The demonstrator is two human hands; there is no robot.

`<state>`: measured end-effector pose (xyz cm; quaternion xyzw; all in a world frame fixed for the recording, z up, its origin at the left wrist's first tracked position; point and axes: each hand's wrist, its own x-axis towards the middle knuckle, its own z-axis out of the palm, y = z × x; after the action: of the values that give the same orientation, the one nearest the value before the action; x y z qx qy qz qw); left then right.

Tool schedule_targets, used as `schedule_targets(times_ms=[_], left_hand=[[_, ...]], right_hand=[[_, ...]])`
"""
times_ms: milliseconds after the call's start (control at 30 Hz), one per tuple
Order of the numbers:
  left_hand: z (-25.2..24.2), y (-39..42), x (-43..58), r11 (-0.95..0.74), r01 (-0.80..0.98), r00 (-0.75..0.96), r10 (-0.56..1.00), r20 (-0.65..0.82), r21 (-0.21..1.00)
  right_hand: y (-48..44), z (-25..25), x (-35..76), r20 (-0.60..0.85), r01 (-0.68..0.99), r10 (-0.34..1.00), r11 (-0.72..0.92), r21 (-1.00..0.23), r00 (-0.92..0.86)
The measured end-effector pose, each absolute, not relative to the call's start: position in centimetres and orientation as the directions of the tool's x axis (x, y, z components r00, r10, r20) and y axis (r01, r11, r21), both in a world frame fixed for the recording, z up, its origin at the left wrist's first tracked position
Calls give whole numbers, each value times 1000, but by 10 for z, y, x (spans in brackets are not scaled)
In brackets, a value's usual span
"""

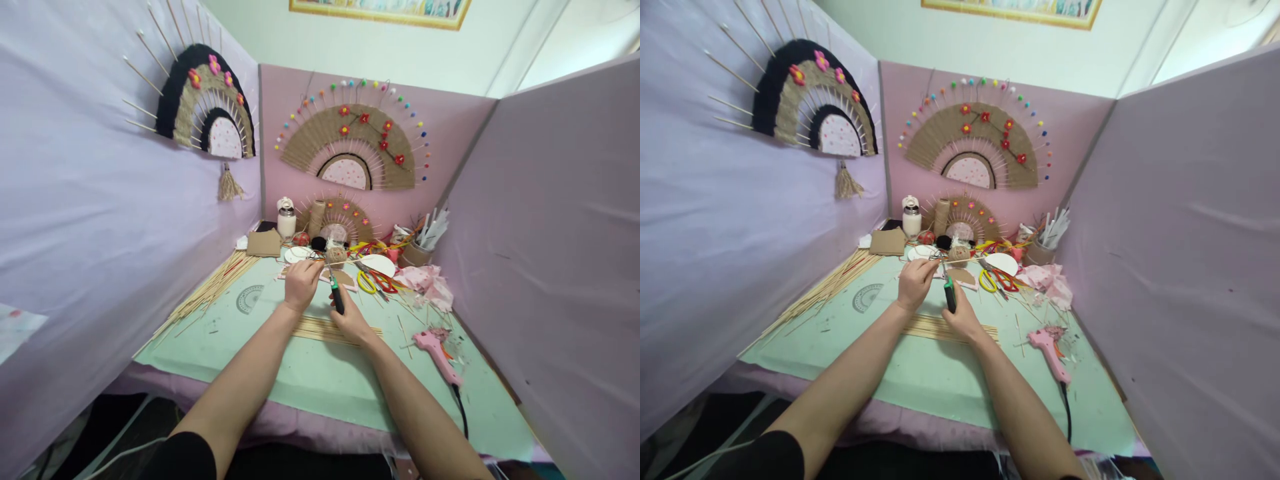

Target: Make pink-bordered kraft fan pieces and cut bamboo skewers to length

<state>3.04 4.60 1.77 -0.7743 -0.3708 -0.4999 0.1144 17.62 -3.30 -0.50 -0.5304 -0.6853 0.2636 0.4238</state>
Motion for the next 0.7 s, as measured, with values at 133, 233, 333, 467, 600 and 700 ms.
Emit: schedule_targets(times_ms=[133, 233, 333, 467, 600, 700], left_hand=[[18, 45, 31, -676, 713, 230, 478, 848, 188], [18, 44, 32, -662, 725, 227, 491, 841, 190], [18, 43, 32, -651, 733, 224, 503, 835, 195], [18, 43, 32, -645, 743, 235, 504, 831, 180], [17, 43, 32, -639, 749, 236, 504, 831, 175], [16, 44, 32, -638, 749, 233, 506, 830, 178]], right_hand=[[-34, -3, 174, 264, 464, 962, 269, -844, -77], [-36, 0, 173, 234, 428, 969, 247, -870, -83], [-37, 2, 172, 211, 405, 973, 230, -885, -91], [-38, 4, 171, 192, 392, 977, 213, -895, -93], [-38, 4, 171, 180, 377, 979, 202, -904, -92], [-38, 3, 171, 170, 377, 981, 193, -906, -93]])
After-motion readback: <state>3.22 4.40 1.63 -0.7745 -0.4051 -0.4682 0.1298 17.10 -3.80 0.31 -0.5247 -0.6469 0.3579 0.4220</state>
